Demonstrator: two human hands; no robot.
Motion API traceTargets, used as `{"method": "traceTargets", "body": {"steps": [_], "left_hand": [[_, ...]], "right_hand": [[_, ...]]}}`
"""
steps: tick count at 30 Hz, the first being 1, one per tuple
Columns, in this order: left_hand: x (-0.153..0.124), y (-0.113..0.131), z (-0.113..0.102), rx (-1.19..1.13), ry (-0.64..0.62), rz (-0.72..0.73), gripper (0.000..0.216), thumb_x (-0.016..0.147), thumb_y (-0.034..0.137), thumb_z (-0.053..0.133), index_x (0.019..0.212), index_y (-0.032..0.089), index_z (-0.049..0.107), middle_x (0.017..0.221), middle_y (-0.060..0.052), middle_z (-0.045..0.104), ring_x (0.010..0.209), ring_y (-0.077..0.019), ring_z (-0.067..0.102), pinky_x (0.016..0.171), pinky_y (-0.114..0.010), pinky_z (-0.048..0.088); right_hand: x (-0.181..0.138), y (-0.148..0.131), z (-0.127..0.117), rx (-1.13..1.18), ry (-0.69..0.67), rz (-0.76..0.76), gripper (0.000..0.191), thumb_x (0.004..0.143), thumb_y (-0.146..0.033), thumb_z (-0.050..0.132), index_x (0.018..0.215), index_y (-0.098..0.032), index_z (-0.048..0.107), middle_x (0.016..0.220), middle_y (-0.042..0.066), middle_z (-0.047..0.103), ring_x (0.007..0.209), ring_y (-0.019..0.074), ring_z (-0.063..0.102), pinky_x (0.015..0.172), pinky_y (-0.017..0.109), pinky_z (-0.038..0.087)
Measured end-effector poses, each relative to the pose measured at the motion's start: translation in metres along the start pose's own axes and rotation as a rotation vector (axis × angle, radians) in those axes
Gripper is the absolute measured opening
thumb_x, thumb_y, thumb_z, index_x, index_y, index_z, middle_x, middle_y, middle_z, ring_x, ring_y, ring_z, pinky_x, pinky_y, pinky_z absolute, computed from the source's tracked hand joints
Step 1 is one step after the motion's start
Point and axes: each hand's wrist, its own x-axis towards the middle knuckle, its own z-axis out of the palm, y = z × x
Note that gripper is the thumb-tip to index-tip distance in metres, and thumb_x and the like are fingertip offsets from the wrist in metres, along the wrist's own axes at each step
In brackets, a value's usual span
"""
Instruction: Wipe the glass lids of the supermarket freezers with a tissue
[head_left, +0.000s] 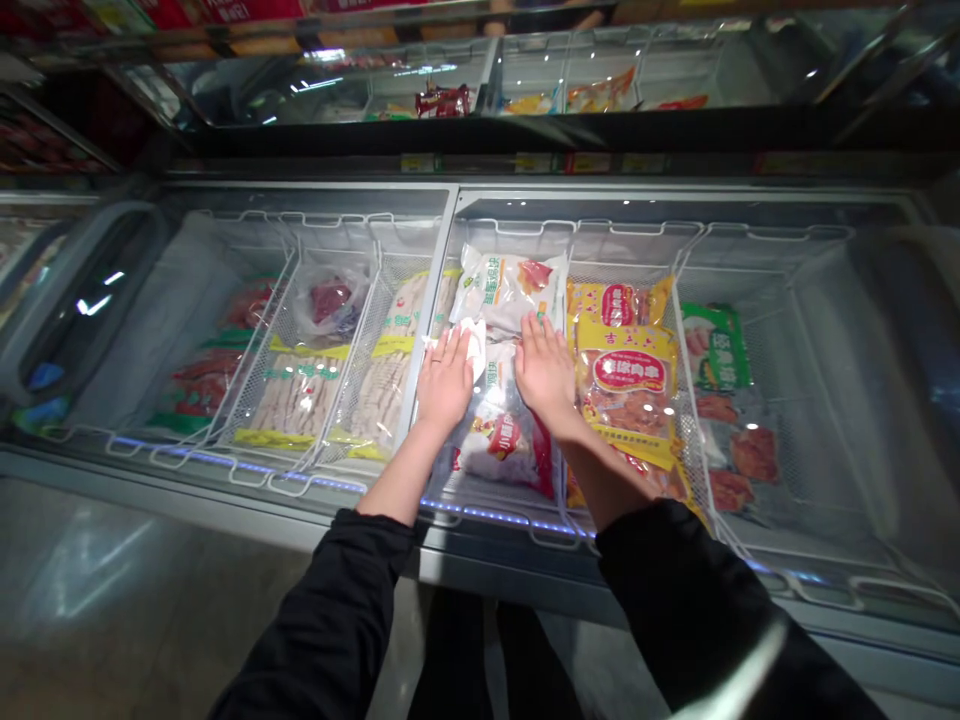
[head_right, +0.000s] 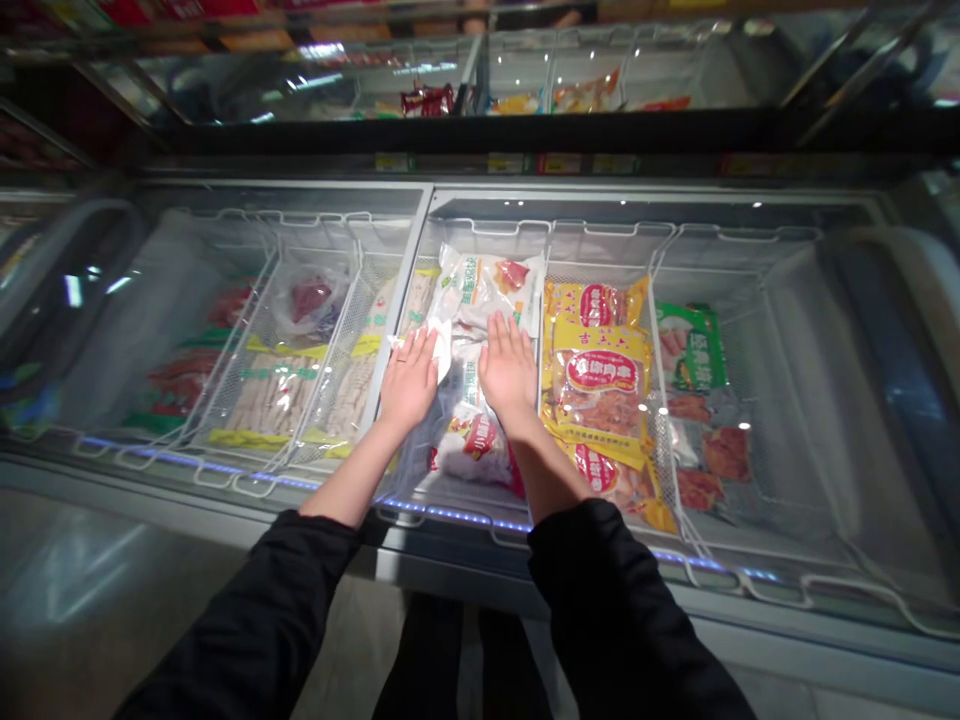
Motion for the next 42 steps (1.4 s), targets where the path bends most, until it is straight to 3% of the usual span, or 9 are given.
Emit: {"method": "traceTargets", "body": {"steps": [4,8,11,15,22,25,30,36,42], "left_hand": [[-0.004,0.017,0.006,0.006,-0.033,0.065,0.062,0.113,0.03,0.03,0.174,0.021,0.032,0.181,0.0,0.029,0.17,-0.0218,0.023,0.14,-0.044,0.02],[0.044,0.011,-0.003,-0.013,-0.092,0.222,0.061,0.113,0.031,0.031,0.174,0.024,0.033,0.181,0.003,0.03,0.169,-0.0188,0.024,0.14,-0.04,0.018],[0.069,0.0,-0.007,-0.024,-0.06,0.112,0.061,0.113,0.03,0.029,0.174,0.023,0.031,0.181,0.001,0.03,0.169,-0.0203,0.024,0.139,-0.043,0.022],[0.051,0.008,0.003,-0.008,0.018,-0.004,0.063,0.113,0.03,0.028,0.175,0.021,0.029,0.182,-0.002,0.028,0.17,-0.0241,0.024,0.14,-0.048,0.022],[0.089,0.009,0.001,-0.014,-0.048,0.263,0.061,0.114,0.033,0.027,0.174,0.024,0.032,0.181,0.005,0.029,0.17,-0.018,0.023,0.14,-0.041,0.018],[0.11,-0.003,-0.005,-0.016,-0.039,0.19,0.061,0.114,0.031,0.029,0.173,0.022,0.032,0.181,0.003,0.029,0.169,-0.0196,0.024,0.14,-0.042,0.02],[0.089,0.016,0.003,-0.013,0.041,-0.024,0.061,0.113,0.028,0.028,0.173,0.016,0.032,0.181,-0.001,0.028,0.169,-0.0232,0.025,0.14,-0.046,0.021],[0.122,0.013,-0.004,-0.031,-0.033,0.172,0.06,0.113,0.03,0.029,0.172,0.022,0.034,0.18,0.004,0.031,0.169,-0.0189,0.024,0.14,-0.043,0.02],[0.113,0.005,-0.005,-0.025,0.027,0.026,0.062,0.112,0.029,0.029,0.174,0.021,0.031,0.18,-0.002,0.031,0.17,-0.0223,0.024,0.139,-0.047,0.023]], "right_hand": [[0.0,0.002,0.004,0.034,0.032,-0.01,0.065,0.11,-0.027,0.025,0.17,-0.006,0.039,0.178,0.013,0.037,0.168,0.0284,0.028,0.139,0.052,0.02],[0.0,0.004,0.004,0.038,0.035,-0.015,0.064,0.111,-0.027,0.025,0.17,-0.008,0.039,0.178,0.011,0.038,0.168,0.0283,0.029,0.138,0.052,0.022],[0.0,0.003,0.002,0.012,0.014,-0.009,0.064,0.111,-0.027,0.025,0.169,-0.005,0.04,0.178,0.012,0.037,0.167,0.0293,0.03,0.138,0.05,0.023],[0.001,0.003,0.003,-0.001,0.014,-0.014,0.063,0.112,-0.027,0.025,0.169,-0.006,0.04,0.178,0.011,0.038,0.167,0.0293,0.03,0.138,0.05,0.024],[0.001,0.007,0.01,0.016,0.072,-0.025,0.061,0.112,-0.026,0.029,0.169,-0.01,0.042,0.175,0.012,0.043,0.166,0.0284,0.034,0.136,0.052,0.028],[0.001,0.008,0.012,0.001,0.082,-0.03,0.06,0.112,-0.026,0.029,0.167,-0.008,0.045,0.174,0.013,0.044,0.165,0.0285,0.036,0.136,0.052,0.028],[0.003,0.008,0.013,-0.017,0.077,-0.013,0.059,0.112,-0.026,0.031,0.167,-0.01,0.046,0.173,0.012,0.046,0.164,0.028,0.038,0.135,0.052,0.03],[0.003,0.009,0.012,-0.026,0.038,-0.004,0.061,0.111,-0.027,0.03,0.17,-0.012,0.042,0.176,0.01,0.041,0.165,0.0283,0.035,0.136,0.052,0.028],[0.013,0.013,0.01,-0.038,0.0,-0.038,0.062,0.11,-0.028,0.033,0.17,-0.014,0.042,0.175,0.01,0.042,0.165,0.0277,0.036,0.136,0.052,0.029]]}}
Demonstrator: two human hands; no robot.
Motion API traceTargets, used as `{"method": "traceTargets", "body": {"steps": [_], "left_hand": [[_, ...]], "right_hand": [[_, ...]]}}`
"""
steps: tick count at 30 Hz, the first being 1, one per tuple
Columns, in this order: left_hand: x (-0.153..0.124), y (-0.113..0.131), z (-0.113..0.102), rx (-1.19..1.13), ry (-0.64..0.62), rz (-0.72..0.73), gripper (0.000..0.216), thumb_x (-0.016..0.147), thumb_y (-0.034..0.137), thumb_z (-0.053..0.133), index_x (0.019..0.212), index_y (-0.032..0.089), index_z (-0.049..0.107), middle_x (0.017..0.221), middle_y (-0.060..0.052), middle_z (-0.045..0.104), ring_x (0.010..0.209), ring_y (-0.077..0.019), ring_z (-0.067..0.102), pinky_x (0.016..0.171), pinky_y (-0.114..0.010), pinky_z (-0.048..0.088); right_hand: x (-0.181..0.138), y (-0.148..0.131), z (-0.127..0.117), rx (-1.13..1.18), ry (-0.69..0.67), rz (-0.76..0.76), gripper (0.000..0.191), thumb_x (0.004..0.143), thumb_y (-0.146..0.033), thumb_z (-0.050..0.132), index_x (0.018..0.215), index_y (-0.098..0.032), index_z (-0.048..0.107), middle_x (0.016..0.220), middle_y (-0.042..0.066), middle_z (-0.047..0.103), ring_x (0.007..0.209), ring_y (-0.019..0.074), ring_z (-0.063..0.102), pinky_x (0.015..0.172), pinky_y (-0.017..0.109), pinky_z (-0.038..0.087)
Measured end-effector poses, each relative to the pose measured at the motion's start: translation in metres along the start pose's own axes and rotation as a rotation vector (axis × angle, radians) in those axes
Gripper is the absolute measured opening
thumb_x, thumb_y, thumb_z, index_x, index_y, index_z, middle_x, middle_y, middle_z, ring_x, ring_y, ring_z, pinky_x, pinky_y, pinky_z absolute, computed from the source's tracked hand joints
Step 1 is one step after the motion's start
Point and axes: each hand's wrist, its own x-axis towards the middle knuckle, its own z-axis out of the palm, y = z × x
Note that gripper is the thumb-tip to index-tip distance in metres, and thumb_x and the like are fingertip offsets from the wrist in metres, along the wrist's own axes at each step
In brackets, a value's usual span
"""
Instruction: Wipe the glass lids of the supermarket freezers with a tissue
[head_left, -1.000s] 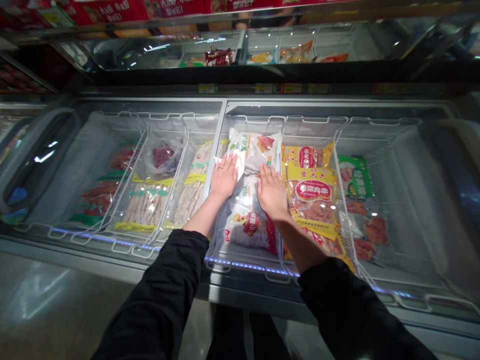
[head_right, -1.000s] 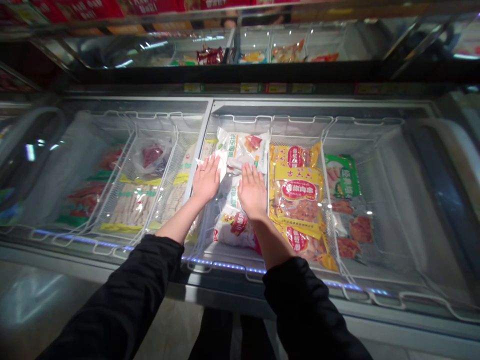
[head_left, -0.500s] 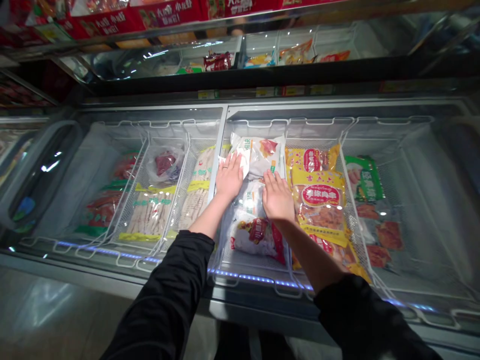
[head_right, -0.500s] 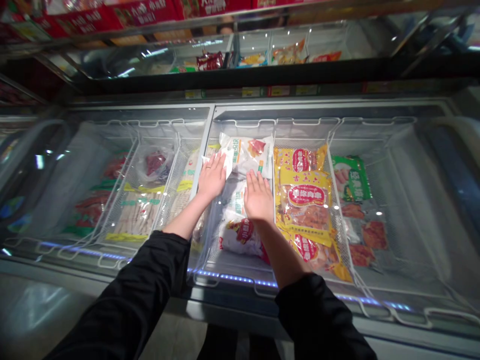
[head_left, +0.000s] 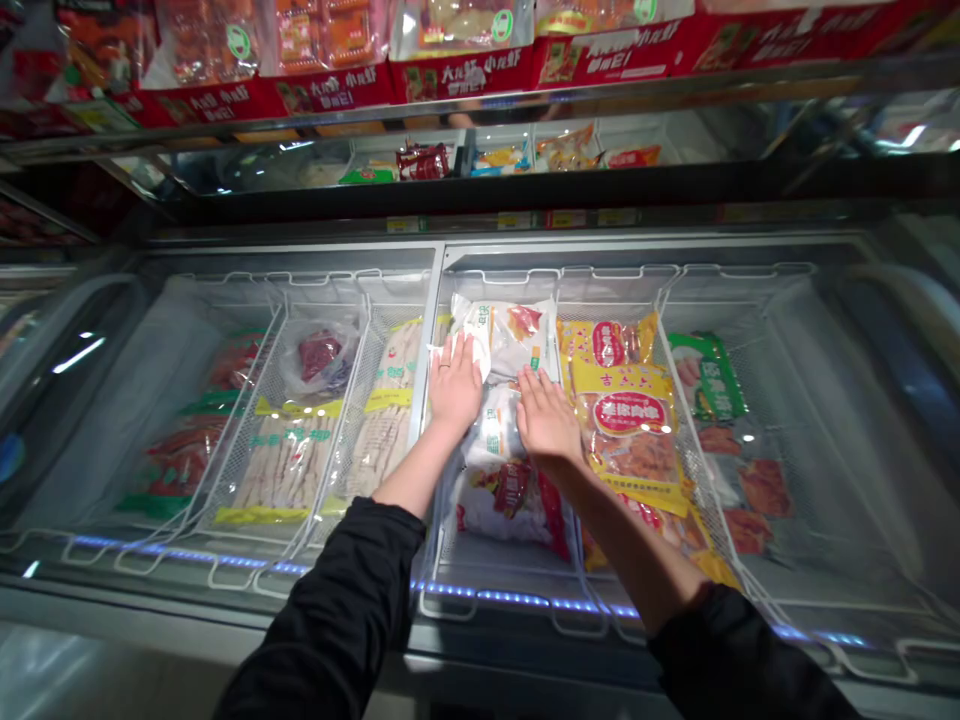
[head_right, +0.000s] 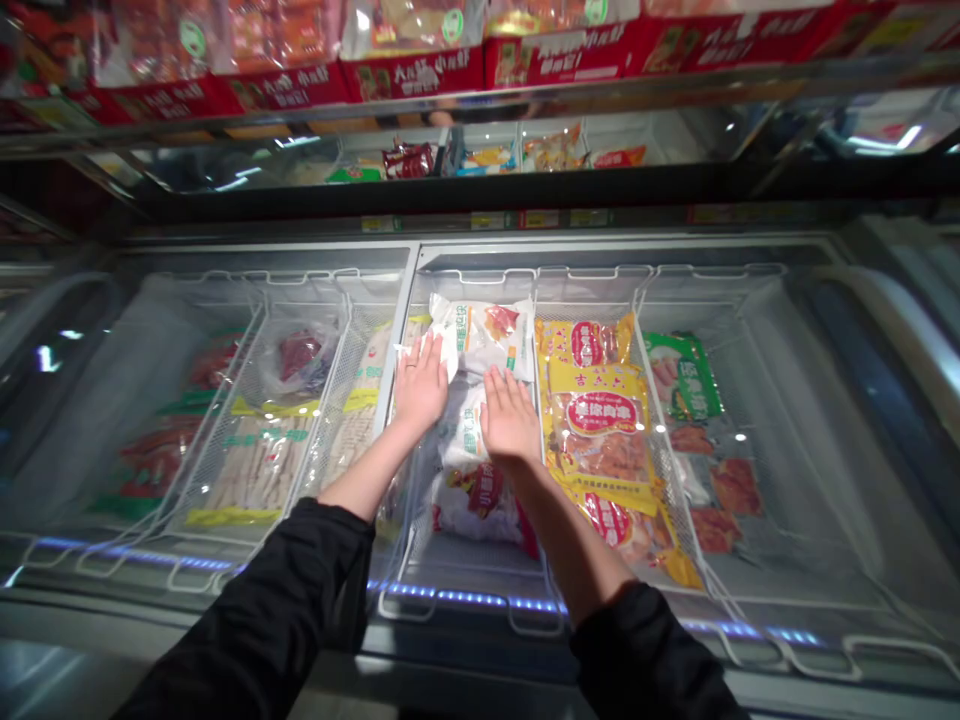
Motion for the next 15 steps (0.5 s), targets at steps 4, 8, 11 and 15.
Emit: {"method": "traceTargets", "body": {"steps": [4,8,11,15], "left_hand": [[0.003,0.01,0.004,-0.011,-0.056,0.182,0.061,0.112,0.03,0.032,0.173,0.025,0.034,0.179,0.003,0.032,0.169,-0.0185,0.024,0.14,-0.043,0.02],[0.041,-0.001,-0.005,-0.019,-0.111,0.247,0.061,0.112,0.031,0.03,0.172,0.025,0.036,0.18,0.004,0.031,0.169,-0.0182,0.025,0.14,-0.041,0.021],[0.043,-0.003,-0.005,-0.002,-0.049,0.095,0.061,0.112,0.03,0.029,0.172,0.019,0.035,0.18,0.0,0.032,0.169,-0.0216,0.025,0.14,-0.043,0.022],[0.02,0.011,0.004,0.016,-0.001,0.052,0.062,0.112,0.031,0.029,0.173,0.019,0.034,0.18,-0.001,0.031,0.17,-0.0242,0.024,0.14,-0.046,0.022]], "right_hand": [[0.04,0.003,-0.009,0.02,0.044,0.015,0.063,0.112,-0.031,0.027,0.169,-0.01,0.042,0.175,0.011,0.042,0.166,0.0276,0.034,0.137,0.052,0.027],[0.093,0.015,-0.019,-0.002,-0.004,0.023,0.066,0.111,-0.032,0.028,0.171,-0.006,0.036,0.179,0.012,0.034,0.168,0.0274,0.027,0.139,0.051,0.024],[0.116,0.026,-0.019,-0.031,-0.062,0.029,0.066,0.111,-0.032,0.03,0.172,-0.008,0.034,0.18,0.011,0.033,0.168,0.027,0.027,0.139,0.051,0.024],[0.12,0.033,-0.016,-0.036,-0.041,0.032,0.066,0.111,-0.032,0.027,0.173,-0.011,0.033,0.18,0.009,0.033,0.168,0.0268,0.027,0.139,0.052,0.024]]}}
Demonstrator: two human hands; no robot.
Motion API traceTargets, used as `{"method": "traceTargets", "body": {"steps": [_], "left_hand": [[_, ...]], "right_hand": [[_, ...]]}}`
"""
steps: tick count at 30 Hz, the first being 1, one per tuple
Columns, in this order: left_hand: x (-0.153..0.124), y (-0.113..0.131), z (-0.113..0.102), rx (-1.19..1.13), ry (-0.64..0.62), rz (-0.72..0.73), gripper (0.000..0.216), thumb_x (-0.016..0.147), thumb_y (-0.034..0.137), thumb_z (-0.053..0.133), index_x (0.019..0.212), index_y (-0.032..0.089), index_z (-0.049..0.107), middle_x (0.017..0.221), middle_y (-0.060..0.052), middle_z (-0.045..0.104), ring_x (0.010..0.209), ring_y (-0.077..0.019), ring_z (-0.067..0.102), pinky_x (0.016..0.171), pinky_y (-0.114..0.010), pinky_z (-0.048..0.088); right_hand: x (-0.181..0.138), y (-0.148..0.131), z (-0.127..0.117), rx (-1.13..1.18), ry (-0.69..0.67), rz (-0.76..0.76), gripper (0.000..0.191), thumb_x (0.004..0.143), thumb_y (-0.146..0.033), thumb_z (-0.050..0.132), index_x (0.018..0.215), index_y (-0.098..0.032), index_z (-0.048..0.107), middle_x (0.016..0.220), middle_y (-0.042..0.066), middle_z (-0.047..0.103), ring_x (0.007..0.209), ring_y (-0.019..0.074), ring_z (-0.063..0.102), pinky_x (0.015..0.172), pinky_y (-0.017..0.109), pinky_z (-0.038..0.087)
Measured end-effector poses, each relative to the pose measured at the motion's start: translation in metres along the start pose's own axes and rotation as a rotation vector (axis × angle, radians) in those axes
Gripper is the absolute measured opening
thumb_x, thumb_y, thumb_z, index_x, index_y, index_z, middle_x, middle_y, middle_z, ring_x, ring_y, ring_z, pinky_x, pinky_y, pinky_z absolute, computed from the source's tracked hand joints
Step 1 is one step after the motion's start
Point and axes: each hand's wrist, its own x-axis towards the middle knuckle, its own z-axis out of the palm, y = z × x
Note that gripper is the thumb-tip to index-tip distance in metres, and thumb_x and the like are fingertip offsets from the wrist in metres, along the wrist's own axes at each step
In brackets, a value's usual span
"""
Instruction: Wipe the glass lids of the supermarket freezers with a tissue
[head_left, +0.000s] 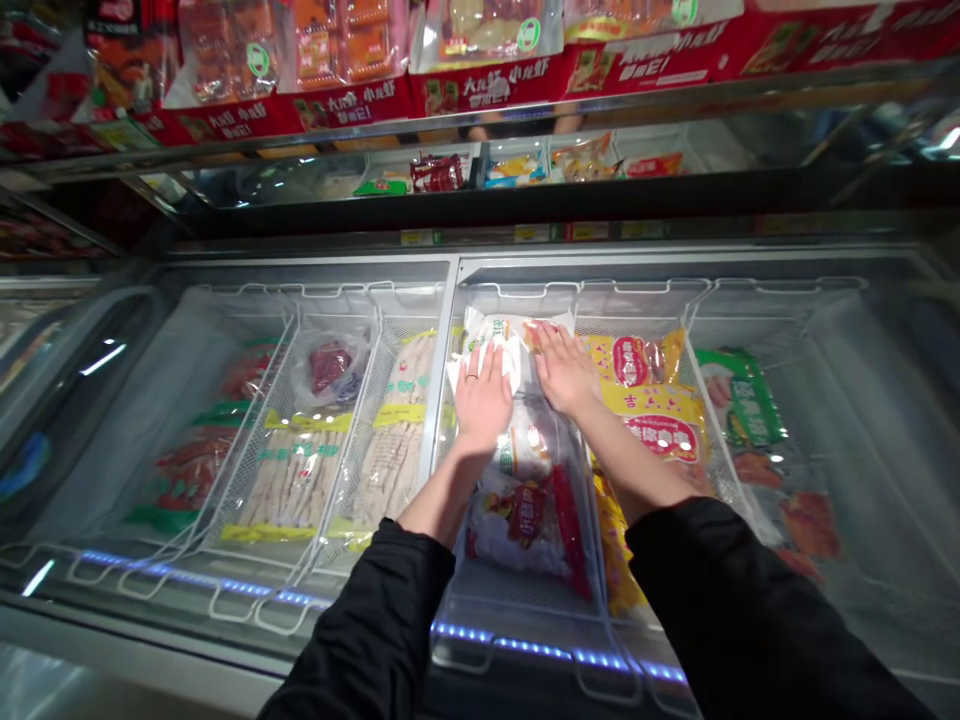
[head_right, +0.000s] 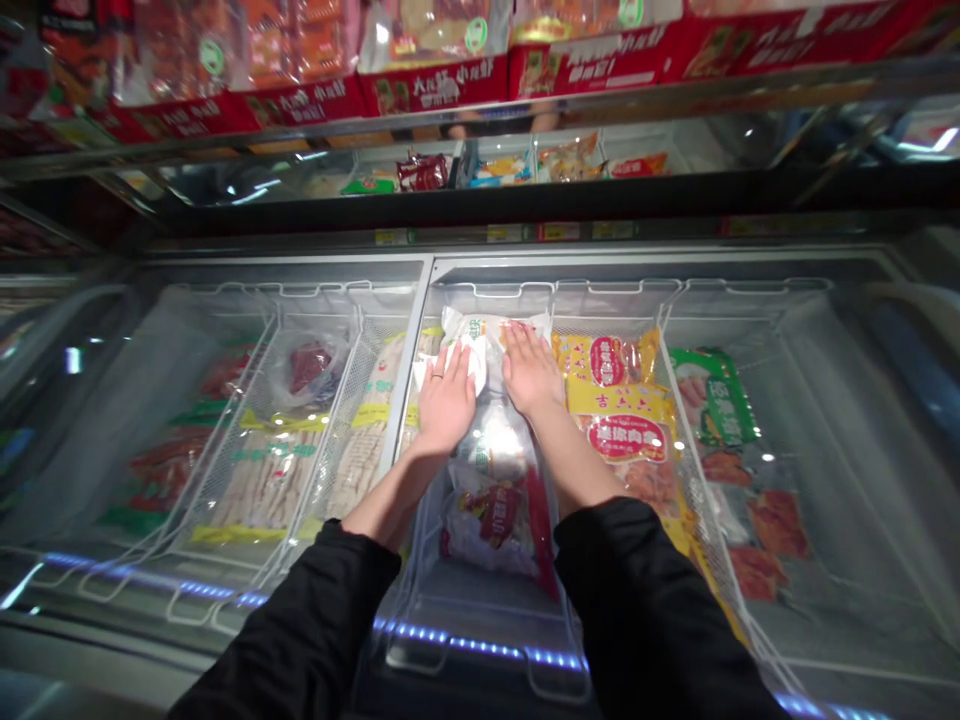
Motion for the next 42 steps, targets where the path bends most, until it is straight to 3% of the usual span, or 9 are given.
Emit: {"method": "traceTargets", "body": {"steps": [4,9,15,20,26,29,33,36,42], "left_hand": [[0.026,-0.002,-0.004,-0.028,-0.085,0.21,0.06,0.113,0.032,0.03,0.173,0.026,0.035,0.18,0.006,0.031,0.169,-0.0192,0.025,0.141,-0.042,0.02],[0.076,-0.017,-0.015,-0.061,-0.077,-0.016,0.061,0.113,0.029,0.028,0.173,0.016,0.032,0.181,-0.001,0.03,0.169,-0.0234,0.026,0.14,-0.044,0.021],[0.058,0.001,-0.003,-0.042,-0.051,-0.031,0.063,0.112,0.029,0.028,0.174,0.015,0.03,0.182,-0.004,0.028,0.17,-0.0224,0.02,0.141,-0.044,0.017],[0.094,-0.013,-0.008,-0.067,-0.107,0.119,0.063,0.112,0.03,0.026,0.173,0.018,0.032,0.181,-0.001,0.03,0.169,-0.0203,0.025,0.14,-0.042,0.02],[0.091,-0.01,-0.004,-0.048,-0.033,-0.074,0.064,0.111,0.03,0.026,0.173,0.013,0.032,0.181,-0.006,0.03,0.169,-0.0232,0.025,0.14,-0.044,0.021],[0.087,0.0,0.002,-0.031,-0.04,-0.049,0.064,0.111,0.029,0.028,0.173,0.016,0.033,0.181,-0.005,0.03,0.169,-0.0236,0.026,0.14,-0.044,0.021],[0.12,-0.01,-0.003,-0.035,-0.086,0.059,0.063,0.112,0.03,0.027,0.174,0.018,0.031,0.181,-0.002,0.03,0.169,-0.021,0.026,0.139,-0.042,0.023],[0.139,-0.021,-0.01,-0.03,-0.077,-0.005,0.063,0.112,0.029,0.025,0.173,0.017,0.031,0.182,-0.003,0.029,0.169,-0.0206,0.026,0.139,-0.04,0.022],[0.116,-0.006,-0.003,-0.025,-0.024,-0.118,0.063,0.111,0.028,0.027,0.172,0.013,0.033,0.181,-0.007,0.03,0.169,-0.0243,0.027,0.139,-0.044,0.023]], "right_hand": [[-0.005,-0.002,0.001,0.003,0.018,-0.003,0.066,0.111,-0.031,0.025,0.173,-0.009,0.033,0.18,0.009,0.033,0.169,0.0277,0.026,0.139,0.052,0.022],[-0.006,-0.004,-0.003,0.007,0.013,0.005,0.065,0.111,-0.033,0.026,0.173,-0.012,0.034,0.179,0.007,0.035,0.169,0.0263,0.026,0.139,0.051,0.023],[-0.007,-0.006,-0.003,0.012,0.022,-0.001,0.066,0.111,-0.032,0.025,0.172,-0.009,0.035,0.179,0.008,0.036,0.169,0.0286,0.026,0.138,0.052,0.025],[-0.007,-0.004,-0.002,0.027,0.035,-0.013,0.066,0.111,-0.032,0.026,0.172,-0.01,0.035,0.178,0.008,0.036,0.169,0.0278,0.026,0.138,0.052,0.024],[-0.007,-0.002,-0.003,0.045,0.033,-0.023,0.066,0.111,-0.033,0.026,0.173,-0.012,0.034,0.179,0.008,0.037,0.169,0.0273,0.026,0.139,0.052,0.023],[-0.006,-0.002,-0.003,0.054,0.032,-0.02,0.065,0.11,-0.032,0.028,0.172,-0.013,0.036,0.179,0.007,0.036,0.169,0.0273,0.026,0.139,0.051,0.022],[-0.006,-0.004,-0.004,0.041,0.019,-0.016,0.065,0.111,-0.031,0.027,0.172,-0.011,0.037,0.178,0.008,0.036,0.169,0.0275,0.026,0.139,0.051,0.022],[-0.005,-0.004,-0.003,0.031,0.022,-0.01,0.065,0.111,-0.031,0.028,0.171,-0.011,0.038,0.177,0.008,0.038,0.168,0.0269,0.029,0.139,0.05,0.023],[-0.003,-0.002,0.001,0.021,0.039,-0.009,0.064,0.109,-0.029,0.031,0.17,-0.011,0.04,0.177,0.008,0.04,0.167,0.0281,0.032,0.138,0.052,0.027]]}}
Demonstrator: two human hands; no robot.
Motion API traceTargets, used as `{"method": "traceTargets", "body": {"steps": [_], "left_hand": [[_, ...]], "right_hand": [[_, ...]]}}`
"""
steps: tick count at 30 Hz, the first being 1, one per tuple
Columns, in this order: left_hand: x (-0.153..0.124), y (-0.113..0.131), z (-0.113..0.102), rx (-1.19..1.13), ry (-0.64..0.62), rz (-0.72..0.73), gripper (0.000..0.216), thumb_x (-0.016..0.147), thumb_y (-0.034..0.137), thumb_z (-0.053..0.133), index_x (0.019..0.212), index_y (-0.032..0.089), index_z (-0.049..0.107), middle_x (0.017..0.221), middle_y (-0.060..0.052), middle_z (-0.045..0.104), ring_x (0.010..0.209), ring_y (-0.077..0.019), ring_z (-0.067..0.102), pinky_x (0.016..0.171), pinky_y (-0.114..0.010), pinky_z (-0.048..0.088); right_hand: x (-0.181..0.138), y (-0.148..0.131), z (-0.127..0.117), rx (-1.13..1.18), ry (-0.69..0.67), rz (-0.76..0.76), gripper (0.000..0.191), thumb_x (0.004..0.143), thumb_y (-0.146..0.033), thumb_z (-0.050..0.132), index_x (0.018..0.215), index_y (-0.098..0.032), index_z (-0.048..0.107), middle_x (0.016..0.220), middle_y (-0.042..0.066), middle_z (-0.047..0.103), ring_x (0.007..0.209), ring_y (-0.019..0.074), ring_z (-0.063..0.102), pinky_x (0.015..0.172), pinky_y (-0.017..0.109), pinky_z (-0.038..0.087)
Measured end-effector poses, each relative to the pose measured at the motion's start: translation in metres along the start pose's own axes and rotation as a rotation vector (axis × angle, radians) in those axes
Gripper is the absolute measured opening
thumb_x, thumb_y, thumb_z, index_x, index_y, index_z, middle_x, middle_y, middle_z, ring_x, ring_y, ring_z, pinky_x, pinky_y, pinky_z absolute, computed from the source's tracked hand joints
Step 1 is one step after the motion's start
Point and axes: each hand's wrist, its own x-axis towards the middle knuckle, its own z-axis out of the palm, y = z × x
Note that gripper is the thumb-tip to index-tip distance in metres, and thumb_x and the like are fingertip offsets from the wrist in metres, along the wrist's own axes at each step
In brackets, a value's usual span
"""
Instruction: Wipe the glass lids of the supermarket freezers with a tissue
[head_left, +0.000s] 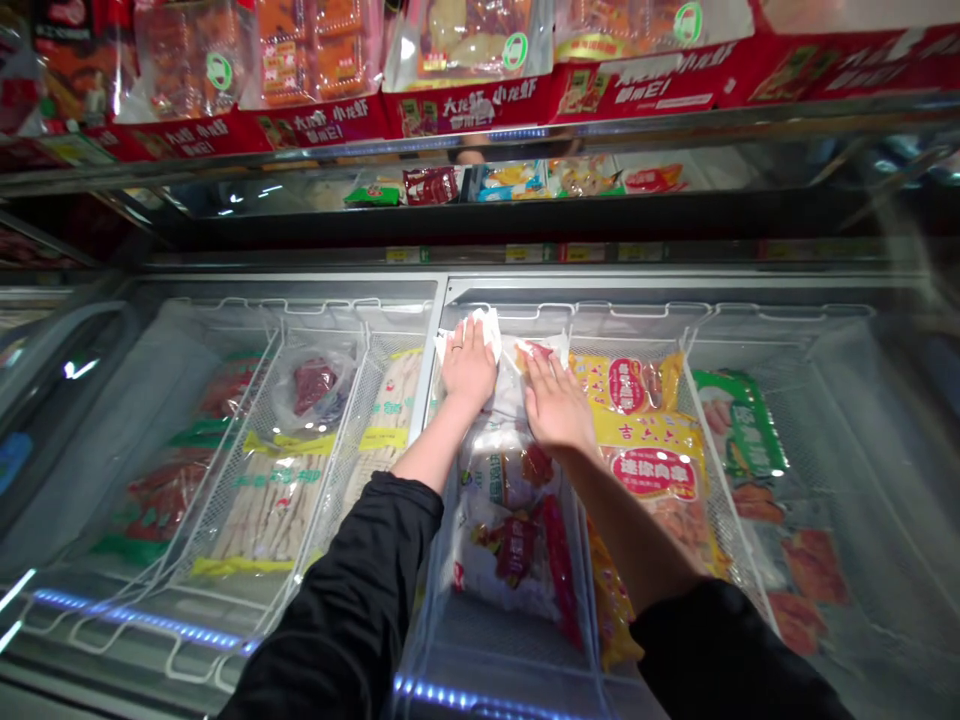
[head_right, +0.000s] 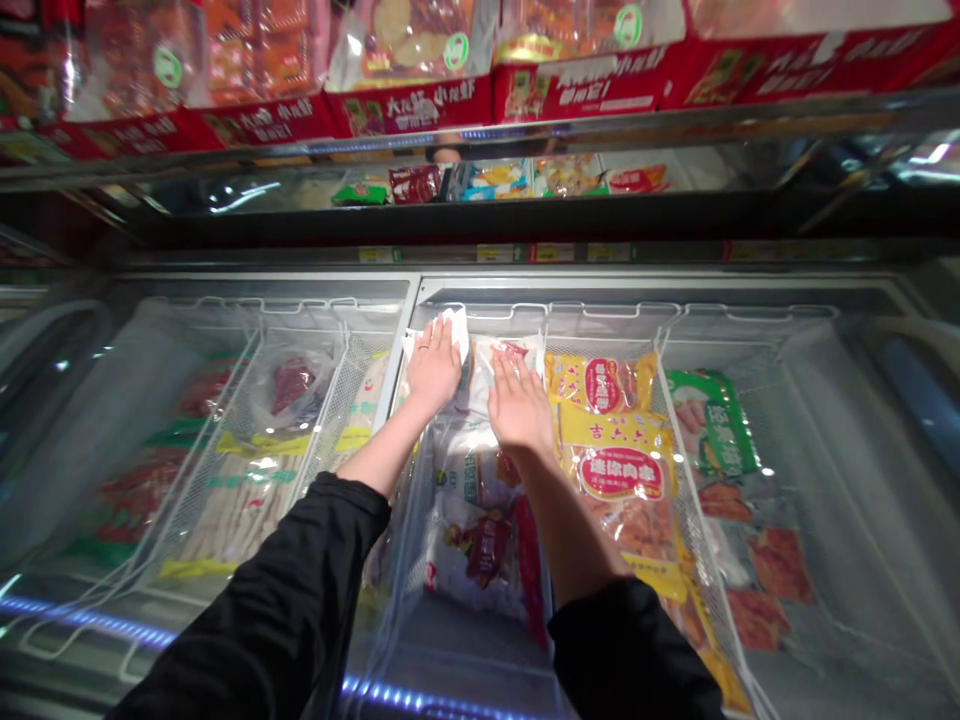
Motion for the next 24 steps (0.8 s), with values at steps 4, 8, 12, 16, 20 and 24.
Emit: {"method": "traceTargets", "body": {"steps": [4,8,12,16,20,24], "left_hand": [[0.018,-0.001,-0.003,-0.004,-0.057,0.103,0.063,0.112,0.03,0.027,0.173,0.019,0.032,0.182,-0.001,0.03,0.169,-0.0208,0.025,0.14,-0.041,0.02],[0.04,-0.008,-0.009,0.003,-0.057,0.027,0.064,0.112,0.03,0.025,0.174,0.016,0.03,0.182,-0.004,0.028,0.169,-0.0207,0.024,0.139,-0.039,0.02],[0.022,0.004,-0.002,0.011,-0.003,-0.062,0.064,0.111,0.029,0.026,0.173,0.012,0.03,0.182,-0.009,0.028,0.169,-0.0246,0.024,0.139,-0.043,0.022],[0.023,0.012,0.0,-0.012,-0.032,0.064,0.064,0.111,0.028,0.027,0.173,0.015,0.031,0.182,-0.006,0.029,0.169,-0.0224,0.025,0.14,-0.042,0.02],[0.046,0.003,-0.006,-0.024,-0.07,0.063,0.063,0.111,0.028,0.027,0.174,0.017,0.03,0.182,-0.003,0.029,0.17,-0.0214,0.023,0.14,-0.042,0.019],[0.021,0.012,0.0,-0.037,-0.033,0.03,0.064,0.111,0.026,0.026,0.173,0.011,0.029,0.183,-0.006,0.027,0.17,-0.0231,0.021,0.141,-0.043,0.017]], "right_hand": [[0.001,0.001,0.002,-0.008,-0.014,-0.002,0.065,0.109,-0.03,0.03,0.17,-0.008,0.04,0.176,0.009,0.04,0.167,0.0294,0.031,0.138,0.053,0.026],[0.0,0.0,0.0,-0.017,-0.006,-0.006,0.065,0.11,-0.029,0.029,0.171,-0.009,0.039,0.176,0.009,0.04,0.167,0.0283,0.031,0.137,0.053,0.029],[0.0,-0.001,-0.002,-0.014,-0.021,0.006,0.065,0.109,-0.028,0.031,0.17,-0.009,0.041,0.177,0.009,0.04,0.167,0.0285,0.032,0.137,0.051,0.028],[0.001,0.001,0.0,0.017,-0.011,0.007,0.064,0.108,-0.028,0.032,0.169,-0.01,0.044,0.176,0.009,0.04,0.166,0.0296,0.033,0.138,0.053,0.027],[0.0,0.003,0.0,0.055,0.023,-0.009,0.064,0.108,-0.028,0.032,0.169,-0.011,0.042,0.176,0.009,0.042,0.166,0.0282,0.033,0.137,0.054,0.028],[-0.001,0.004,0.002,0.096,0.056,0.011,0.065,0.107,-0.025,0.032,0.169,-0.011,0.043,0.175,0.011,0.043,0.166,0.0276,0.035,0.138,0.052,0.029]]}}
